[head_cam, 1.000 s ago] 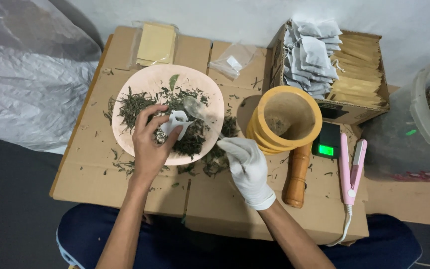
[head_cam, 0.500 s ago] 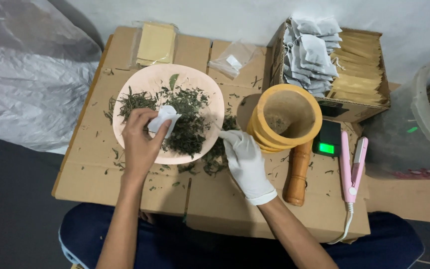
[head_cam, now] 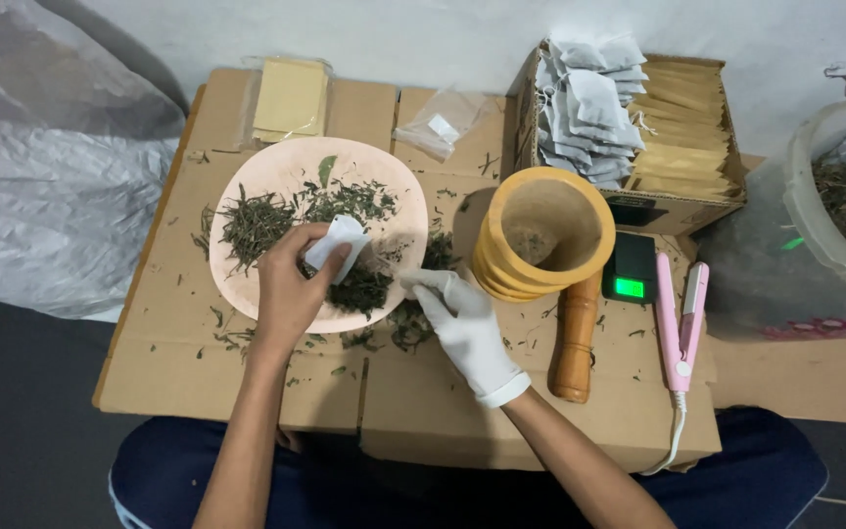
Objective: The person fills a small white tea bag with dried leaves from a plate, weighs it on a digital scale, and then places it into a clear plastic wrapper. They repeat the process of filling another tea bag with leaves.
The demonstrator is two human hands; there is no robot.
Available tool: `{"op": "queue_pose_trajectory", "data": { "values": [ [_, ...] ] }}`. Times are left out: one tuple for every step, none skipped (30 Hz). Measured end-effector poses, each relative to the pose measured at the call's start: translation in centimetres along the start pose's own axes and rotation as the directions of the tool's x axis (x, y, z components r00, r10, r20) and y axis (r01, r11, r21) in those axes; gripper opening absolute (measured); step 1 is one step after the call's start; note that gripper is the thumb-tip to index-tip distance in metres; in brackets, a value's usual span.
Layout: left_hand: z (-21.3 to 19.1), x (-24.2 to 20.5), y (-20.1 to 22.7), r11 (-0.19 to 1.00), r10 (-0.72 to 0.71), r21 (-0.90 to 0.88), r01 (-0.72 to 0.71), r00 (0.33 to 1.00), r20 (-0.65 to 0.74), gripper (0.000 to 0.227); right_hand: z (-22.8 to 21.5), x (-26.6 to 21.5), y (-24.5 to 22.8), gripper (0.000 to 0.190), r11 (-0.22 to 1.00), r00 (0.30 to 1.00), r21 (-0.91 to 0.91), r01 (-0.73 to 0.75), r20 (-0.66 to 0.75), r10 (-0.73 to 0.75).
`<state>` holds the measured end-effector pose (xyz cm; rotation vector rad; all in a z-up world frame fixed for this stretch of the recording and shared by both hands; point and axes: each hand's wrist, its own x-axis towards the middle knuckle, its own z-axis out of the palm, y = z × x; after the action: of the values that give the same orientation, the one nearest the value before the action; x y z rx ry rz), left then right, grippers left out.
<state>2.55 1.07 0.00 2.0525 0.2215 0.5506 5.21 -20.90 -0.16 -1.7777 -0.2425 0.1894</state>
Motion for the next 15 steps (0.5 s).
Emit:
{"op": "queue_pose_trajectory", "data": {
  "values": [
    [0.1,0.0,0.1,1.0,0.001,-0.002,-0.001,1.0,0.003,0.017,-0.1,0.1,-0.8,0.018,1.0,1.0,-0.001,-0.001,-0.003,0.001],
    [0.2,0.1,0.2,0.999,0.008,-0.031,-0.008,1.0,0.01,0.016,-0.2,0.1,-1.6,0.018,0.997,0.997,0.035,-0.067,-0.024,0.068],
    [0.3,0.0,0.2,0.998,0.014,-0.06,-0.013,1.0,0.015,0.016,-0.3,0.1,-2.5,0.019,0.989,0.99,0.072,-0.133,-0.041,0.136],
    [0.3,-0.1,0.6,0.998,0.013,-0.061,-0.012,1.0,0.017,0.016,-0.4,0.0,-2.8,0.019,0.988,0.99,0.071,-0.134,-0.043,0.138],
    [0.4,0.0,1.0,0.994,0.02,-0.11,-0.018,1.0,0.012,0.016,-0.5,-0.1,-3.2,0.019,0.986,0.988,0.093,-0.136,-0.058,0.142],
    [0.4,0.0,1.3,0.987,0.026,-0.158,-0.025,1.0,0.007,0.017,-0.6,-0.2,-3.6,0.019,0.984,0.986,0.116,-0.138,-0.074,0.147],
    [0.7,0.1,0.9,0.987,0.028,-0.16,-0.026,1.0,0.008,0.017,-0.8,-0.2,-3.8,0.019,0.984,0.986,0.116,-0.137,-0.075,0.146],
    [0.9,0.1,0.6,0.975,0.032,-0.22,-0.036,0.999,-0.02,0.016,-0.9,-0.2,-3.9,0.02,0.983,0.987,0.146,-0.109,-0.1,0.125],
    [1.1,0.1,0.2,0.96,0.033,-0.277,-0.045,0.998,-0.047,0.015,-1.0,-0.2,-4.0,0.02,0.981,0.986,0.175,-0.083,-0.125,0.106],
    [1.0,-0.2,0.6,0.96,0.033,-0.277,-0.044,0.998,-0.046,0.015,-1.2,-0.4,-3.2,0.02,0.981,0.986,0.176,-0.084,-0.125,0.107],
    [0.8,-0.1,1.0,0.948,0.042,-0.311,-0.061,0.997,-0.066,0.014,-1.5,-0.3,-2.4,0.02,0.981,0.991,0.191,-0.016,-0.127,0.041],
    [0.7,-0.1,1.4,0.935,0.051,-0.345,-0.077,0.995,-0.086,0.013,-1.7,-0.2,-1.6,0.021,0.977,0.991,0.206,0.053,-0.13,-0.026],
    [0.8,-0.1,0.8,0.935,0.051,-0.346,-0.077,0.995,-0.083,0.013,-1.7,-0.2,-1.4,0.021,0.977,0.991,0.206,0.052,-0.132,-0.025],
    [0.9,-0.1,0.2,0.926,0.056,-0.366,-0.086,0.994,-0.09,0.013,-1.7,-0.1,-1.2,0.022,0.972,0.988,0.217,0.093,-0.14,-0.063],
    [1.1,-0.2,-0.4,0.918,0.059,-0.387,-0.092,0.994,-0.097,0.012,-1.8,-0.1,-1.0,0.022,0.965,0.984,0.226,0.131,-0.145,-0.1]
  ]
}}
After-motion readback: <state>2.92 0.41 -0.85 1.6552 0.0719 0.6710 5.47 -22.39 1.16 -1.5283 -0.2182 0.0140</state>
